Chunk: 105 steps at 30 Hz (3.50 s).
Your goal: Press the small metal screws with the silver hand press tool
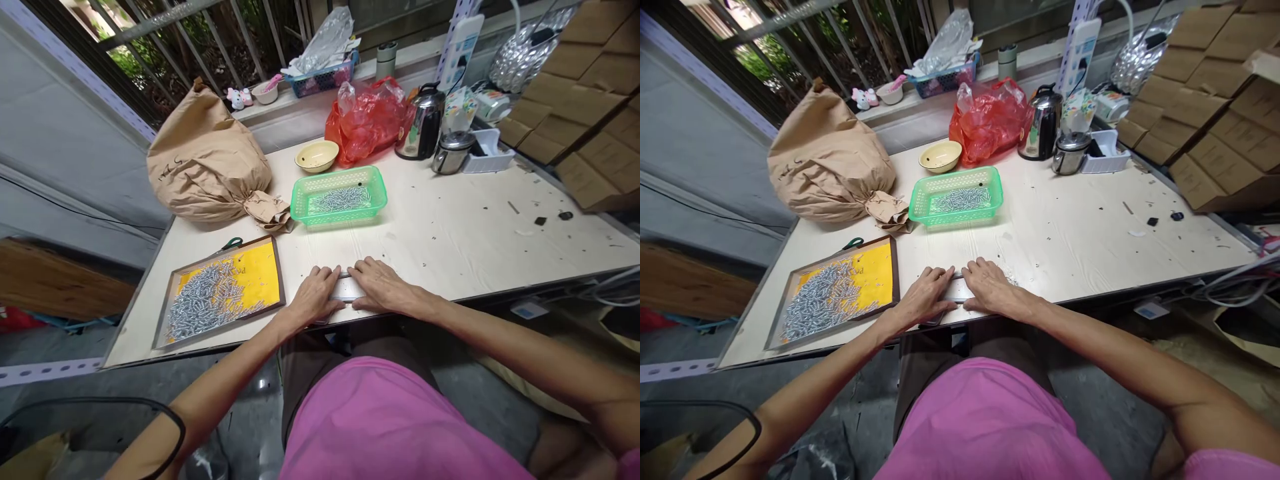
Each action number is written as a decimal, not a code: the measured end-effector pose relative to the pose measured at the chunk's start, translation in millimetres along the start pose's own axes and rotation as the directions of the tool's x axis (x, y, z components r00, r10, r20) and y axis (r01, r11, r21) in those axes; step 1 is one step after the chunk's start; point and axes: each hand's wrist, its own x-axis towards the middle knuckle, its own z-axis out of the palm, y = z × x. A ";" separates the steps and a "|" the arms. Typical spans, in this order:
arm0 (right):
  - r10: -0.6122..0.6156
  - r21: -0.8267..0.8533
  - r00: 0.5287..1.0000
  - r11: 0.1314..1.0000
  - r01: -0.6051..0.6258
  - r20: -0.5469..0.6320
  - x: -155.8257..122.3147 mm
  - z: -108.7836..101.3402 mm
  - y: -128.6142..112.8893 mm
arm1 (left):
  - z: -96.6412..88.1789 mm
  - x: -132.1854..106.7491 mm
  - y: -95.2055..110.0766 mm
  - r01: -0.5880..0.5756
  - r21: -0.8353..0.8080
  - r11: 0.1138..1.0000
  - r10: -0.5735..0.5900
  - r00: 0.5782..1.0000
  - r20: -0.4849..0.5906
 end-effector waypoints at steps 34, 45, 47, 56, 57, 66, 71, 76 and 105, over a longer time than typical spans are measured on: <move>-0.038 -0.009 0.997 0.999 0.037 -0.074 43.7 0.5 34.7 | 52.1 -30.7 67.8 -0.014 -0.208 0.978 -0.055 0.944 -0.325; -0.504 -0.051 0.860 0.860 0.509 0.076 61.6 -13.8 -33.9 | 42.7 -54.7 77.1 -0.165 -0.319 0.933 0.040 0.930 -0.364; -0.618 -0.014 0.779 0.782 0.623 0.107 57.4 -8.0 -49.3 | 41.2 -73.9 75.1 -0.225 -0.304 0.926 0.092 0.913 -0.398; -0.596 0.274 0.801 0.762 0.588 -0.060 62.5 23.0 -59.9 | -5.3 -150.2 -57.7 0.543 -0.291 0.788 -0.614 0.653 -0.444; -0.536 0.343 0.835 0.766 0.544 -0.129 63.6 18.6 -60.0 | -6.3 -152.4 -72.3 0.563 -0.285 0.776 -0.630 0.670 -0.393; 0.036 0.216 0.768 0.967 0.134 -0.639 117.2 -78.9 5.4 | -2.0 -131.2 -102.3 0.535 -0.134 0.834 -0.548 0.831 -0.096; -0.003 0.151 0.850 0.984 0.097 -0.527 98.2 -65.9 16.0 | -8.2 -121.6 -97.5 0.525 0.000 0.851 -0.525 0.851 -0.012; -0.107 0.176 0.977 0.974 0.140 -0.187 29.9 -17.1 -17.2 | -11.6 -113.8 -101.6 0.535 0.080 0.841 -0.537 0.843 0.007; -0.009 0.056 1.000 0.998 0.008 0.009 -14.2 21.8 -24.5 | 7.1 -60.6 -5.4 0.623 -0.753 0.210 -0.606 0.688 0.400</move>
